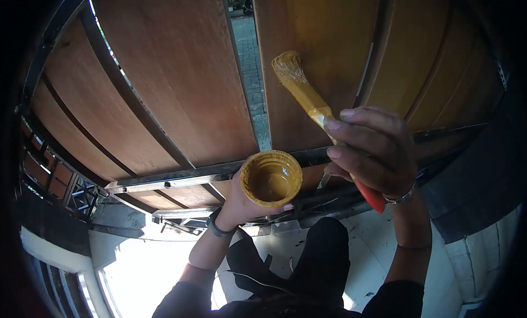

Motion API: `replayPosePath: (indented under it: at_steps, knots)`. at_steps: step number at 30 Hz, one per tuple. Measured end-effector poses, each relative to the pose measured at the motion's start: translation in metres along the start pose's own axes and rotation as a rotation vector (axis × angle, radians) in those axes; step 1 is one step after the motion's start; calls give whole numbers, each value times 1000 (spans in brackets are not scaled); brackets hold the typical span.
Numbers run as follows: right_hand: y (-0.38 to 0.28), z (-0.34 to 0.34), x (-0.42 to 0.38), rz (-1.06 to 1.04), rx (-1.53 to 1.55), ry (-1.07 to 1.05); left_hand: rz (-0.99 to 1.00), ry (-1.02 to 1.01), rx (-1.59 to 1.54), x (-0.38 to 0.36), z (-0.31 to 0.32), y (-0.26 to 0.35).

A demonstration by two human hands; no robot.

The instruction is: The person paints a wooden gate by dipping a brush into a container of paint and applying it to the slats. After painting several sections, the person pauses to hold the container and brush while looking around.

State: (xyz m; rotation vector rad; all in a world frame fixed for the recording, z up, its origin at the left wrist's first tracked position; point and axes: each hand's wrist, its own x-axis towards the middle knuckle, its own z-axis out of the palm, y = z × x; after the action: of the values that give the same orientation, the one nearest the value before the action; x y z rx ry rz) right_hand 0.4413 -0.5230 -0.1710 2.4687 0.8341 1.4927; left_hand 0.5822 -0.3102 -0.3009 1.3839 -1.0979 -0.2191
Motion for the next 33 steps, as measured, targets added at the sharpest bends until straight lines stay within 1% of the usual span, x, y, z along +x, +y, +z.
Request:
replayPosePath:
  at_steps: [3, 5, 7, 8, 10, 12, 14, 15, 16, 18, 19, 20, 22, 24, 26, 27, 29, 31, 32, 33]
  knots:
    - [-10, 26, -26, -41, 83, -48, -21, 21, -25, -13, 2, -4]
    - [-18, 29, -43, -56, 132, -65, -19, 6, -7, -23, -2, -8]
    - [-25, 23, -52, 30, 340, -110, -33, 16, -23, -37, -3, -8]
    - [-23, 22, -49, 30, 338, -108, -31, 14, -22, -45, -3, -8]
    - [-12, 21, -39, 40, 315, -106, -118, 27, -86, -62, -2, -11]
    - [12, 10, -12, -17, 243, -67, -131, 4, -88, -77, -1, -14]
    - [26, -12, 17, -105, 135, -18, -159, 45, -36, -93, 2, -18]
    - [30, -23, 30, -160, 69, 5, -182, 70, -76, -99, 5, -13]
    - [33, -30, 40, -159, 70, 8, -183, 70, -73, -104, 5, -15]
    - [37, -39, 56, -272, -11, 160, -177, 54, 5, -116, 4, -20]
    - [35, -38, 58, -280, -59, 135, -198, 62, 60, -123, 5, -18]
    - [34, -31, 55, -284, -56, 139, -198, 67, 63, -128, 7, -16]
    - [30, -5, 37, -301, -34, 67, -233, 71, 37, -135, 9, -11]
    - [16, 12, 11, -291, 43, -6, -232, 63, 99, -144, 7, -11]
    - [0, 22, -16, -275, 131, -98, -209, 69, 256, -152, 8, -11]
    - [-5, 24, -25, -282, 130, -95, -166, 132, 212, -159, 11, -16]
    - [-11, 25, -36, -168, 316, -131, -164, 141, 247, -162, 9, -8]
    - [-6, 23, -25, -149, 353, -122, -165, 149, 280, -171, 8, -10]
    - [-1, 21, -16, -124, 391, -113, -235, 159, 261, -178, 8, -18]
    - [6, 19, -2, -136, 362, -84, -307, 167, 242, -184, 8, -22]
